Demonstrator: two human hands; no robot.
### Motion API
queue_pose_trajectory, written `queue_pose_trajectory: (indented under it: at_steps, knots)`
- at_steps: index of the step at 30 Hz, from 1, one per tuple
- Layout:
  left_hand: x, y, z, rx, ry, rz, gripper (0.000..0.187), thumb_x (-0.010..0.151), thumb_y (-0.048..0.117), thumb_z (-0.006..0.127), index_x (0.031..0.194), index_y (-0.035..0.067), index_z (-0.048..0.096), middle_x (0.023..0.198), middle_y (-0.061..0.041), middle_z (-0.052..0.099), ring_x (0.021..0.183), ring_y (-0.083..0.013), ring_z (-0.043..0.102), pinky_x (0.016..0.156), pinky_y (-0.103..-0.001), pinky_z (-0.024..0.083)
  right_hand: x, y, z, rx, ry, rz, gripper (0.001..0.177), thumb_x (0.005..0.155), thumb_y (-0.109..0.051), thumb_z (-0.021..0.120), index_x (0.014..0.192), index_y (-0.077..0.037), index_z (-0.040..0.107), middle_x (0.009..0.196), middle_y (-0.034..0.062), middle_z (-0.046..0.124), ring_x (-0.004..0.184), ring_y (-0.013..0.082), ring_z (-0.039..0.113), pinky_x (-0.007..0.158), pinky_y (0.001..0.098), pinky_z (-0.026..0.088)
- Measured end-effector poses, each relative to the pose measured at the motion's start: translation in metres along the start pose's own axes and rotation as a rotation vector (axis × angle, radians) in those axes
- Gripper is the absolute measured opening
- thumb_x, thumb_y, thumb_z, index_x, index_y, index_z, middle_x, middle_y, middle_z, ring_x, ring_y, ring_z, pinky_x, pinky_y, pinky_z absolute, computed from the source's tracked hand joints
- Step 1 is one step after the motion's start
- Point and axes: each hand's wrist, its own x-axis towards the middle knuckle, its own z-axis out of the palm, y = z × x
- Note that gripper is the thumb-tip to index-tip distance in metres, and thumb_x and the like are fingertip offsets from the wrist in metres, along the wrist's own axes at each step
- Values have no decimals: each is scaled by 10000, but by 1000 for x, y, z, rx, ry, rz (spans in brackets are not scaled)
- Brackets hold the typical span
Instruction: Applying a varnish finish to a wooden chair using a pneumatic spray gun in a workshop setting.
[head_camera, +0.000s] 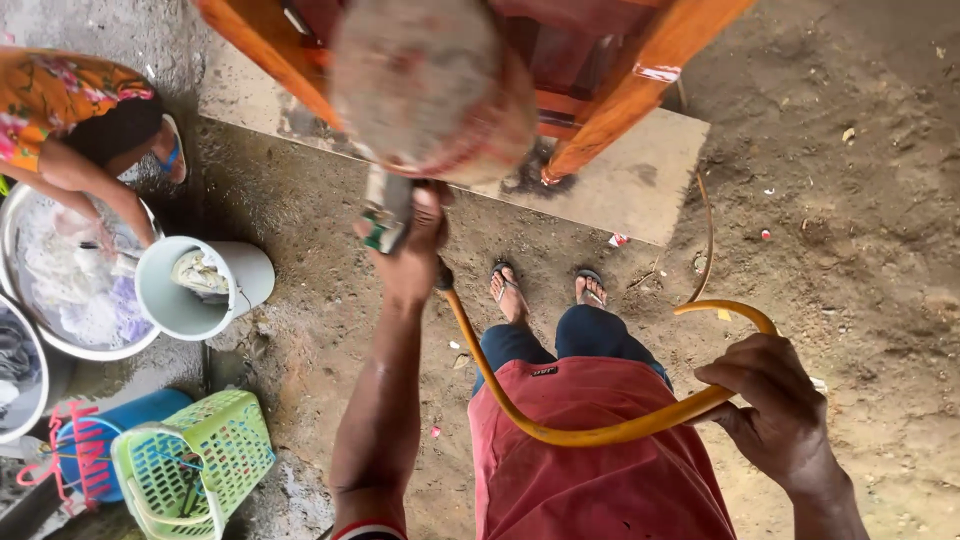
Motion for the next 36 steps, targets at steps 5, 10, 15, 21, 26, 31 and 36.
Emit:
queue_pose_trajectory:
  at_steps: [5, 10, 15, 21, 26, 31, 36]
  knots:
    - [12, -92, 8, 1827, -34, 175, 211, 1025, 181, 664, 1205, 77, 629, 1115, -129, 770, 925, -256, 798, 750, -295, 754, -12, 6, -17, 3, 35, 19, 376, 883, -362, 687, 1049, -27, 729, 960, 77, 674, 930, 271, 631, 886, 397, 538]
    - [23, -117, 0, 1931, -78, 282, 380, 1014, 407, 676, 883, 53, 638, 644, -26, 633, 453, -116, 567, 373, -269, 485, -20, 15, -16, 5, 41, 15, 415, 858, -394, 697, 1036, -21, 733, 932, 75, 679, 913, 261, 643, 853, 384, 563]
    - [25, -121, 17, 1914, -12, 284, 434, 1009, 480, 681, 1110, 68, 773, 695, 14, 659, 477, -66, 491, 403, -240, 390, -17, 18, -11, 17, 8, 0, 388, 859, -382, 707, 1033, -36, 732, 927, 70, 669, 895, 259, 634, 871, 382, 555]
    - [19, -37, 5, 1996, -75, 544, 367, 1034, 376, 664, 1107, 17, 649, 975, -89, 753, 746, -168, 727, 572, -265, 634, 6, 16, 16, 50, -15, -75, 393, 788, -367, 804, 1009, -49, 733, 874, 42, 685, 835, 234, 649, 819, 365, 560]
    - [2, 11, 60, 2023, 21, 872, 136, 1039, 123, 550, 1113, 91, 660, 897, -21, 753, 539, -71, 645, 411, -216, 558, 29, 9, 41, 64, -91, -128, 363, 844, -391, 773, 1024, -81, 717, 889, 23, 691, 816, 229, 648, 805, 384, 521]
    - [-12, 65, 86, 1504, 56, 811, 223, 987, 224, 574, 1152, 75, 565, 981, -93, 688, 705, -117, 601, 476, -214, 552, 48, 3, 65, 57, -120, -142, 323, 848, -389, 771, 991, -102, 725, 863, 15, 689, 793, 225, 657, 836, 399, 523]
    - [-10, 68, 124, 1843, 86, 1151, 319, 1083, 386, 640, 967, 95, 703, 688, -5, 654, 426, -83, 536, 350, -234, 480, 60, 2, 78, 34, -139, -141, 345, 822, -422, 783, 979, -118, 734, 860, 7, 681, 801, 221, 654, 836, 388, 514]
